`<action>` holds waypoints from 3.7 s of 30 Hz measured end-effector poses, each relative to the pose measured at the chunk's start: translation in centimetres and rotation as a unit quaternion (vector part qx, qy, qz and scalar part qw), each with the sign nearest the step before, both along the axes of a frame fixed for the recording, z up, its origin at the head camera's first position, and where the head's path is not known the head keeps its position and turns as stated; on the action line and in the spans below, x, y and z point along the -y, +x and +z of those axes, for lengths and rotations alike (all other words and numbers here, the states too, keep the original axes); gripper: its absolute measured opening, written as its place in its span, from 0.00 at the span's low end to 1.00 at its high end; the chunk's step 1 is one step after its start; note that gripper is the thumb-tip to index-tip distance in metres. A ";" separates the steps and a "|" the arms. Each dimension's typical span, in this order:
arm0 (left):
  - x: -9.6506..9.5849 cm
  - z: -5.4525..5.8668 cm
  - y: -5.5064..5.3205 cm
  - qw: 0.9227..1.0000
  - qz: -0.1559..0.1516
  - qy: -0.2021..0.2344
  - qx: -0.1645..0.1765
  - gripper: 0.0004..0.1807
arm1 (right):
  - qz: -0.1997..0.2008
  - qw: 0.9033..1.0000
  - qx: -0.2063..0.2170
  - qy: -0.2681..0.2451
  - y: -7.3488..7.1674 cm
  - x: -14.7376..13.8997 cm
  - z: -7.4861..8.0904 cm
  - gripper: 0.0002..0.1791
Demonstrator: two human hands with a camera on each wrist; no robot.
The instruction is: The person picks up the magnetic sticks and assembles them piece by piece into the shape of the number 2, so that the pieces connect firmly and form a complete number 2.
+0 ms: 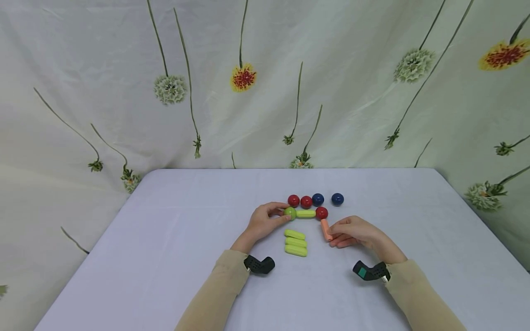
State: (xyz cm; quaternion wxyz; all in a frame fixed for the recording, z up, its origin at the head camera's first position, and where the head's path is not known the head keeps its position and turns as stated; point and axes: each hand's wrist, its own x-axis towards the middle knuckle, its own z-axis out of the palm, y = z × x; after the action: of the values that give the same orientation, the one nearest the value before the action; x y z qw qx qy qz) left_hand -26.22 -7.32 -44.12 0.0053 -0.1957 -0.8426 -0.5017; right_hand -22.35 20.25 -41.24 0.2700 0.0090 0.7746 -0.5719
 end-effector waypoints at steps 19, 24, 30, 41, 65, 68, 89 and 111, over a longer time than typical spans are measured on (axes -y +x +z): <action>-0.1 0.1 0.0 1.000 0.001 0.004 0.001 0.18 | -0.022 1.000 0.009 -0.011 -0.2 -0.2 -0.1 0.22; -0.1 0.1 0.0 1.000 0.000 0.005 0.001 0.18 | -0.038 0.999 0.009 -0.010 -0.2 -0.2 -0.1 0.22; -0.1 0.2 0.0 1.000 -0.001 0.003 -0.002 0.18 | -0.042 0.999 0.008 -0.007 -0.3 -0.2 -0.2 0.21; -0.1 0.1 0.0 1.000 0.004 -0.002 -0.003 0.18 | -0.051 0.999 0.009 -0.008 -0.3 -0.2 -0.2 0.23; -0.3 0.0 0.0 1.000 0.022 -0.007 -0.013 0.19 | -0.049 0.999 -0.008 0.010 -0.5 0.0 -0.3 0.24; -0.3 0.0 0.0 1.000 0.023 -0.007 -0.011 0.19 | -0.048 0.999 -0.009 0.011 -0.4 -0.1 -0.3 0.24; -1.0 -0.2 -1.1 0.995 0.079 0.060 -0.028 0.15 | -0.043 0.999 -0.010 0.011 -0.4 0.0 -0.1 0.24; -3.3 0.0 -2.6 0.992 0.129 0.017 0.002 0.22 | -0.042 0.999 -0.007 0.011 -0.5 0.0 0.0 0.23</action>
State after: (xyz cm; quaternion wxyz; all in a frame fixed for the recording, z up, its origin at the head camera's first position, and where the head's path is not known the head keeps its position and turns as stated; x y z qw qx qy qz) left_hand -28.82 -4.03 -44.13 0.0712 -0.0842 -0.8520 -0.5118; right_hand -22.80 20.27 -41.28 0.2396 0.0405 0.7817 -0.5744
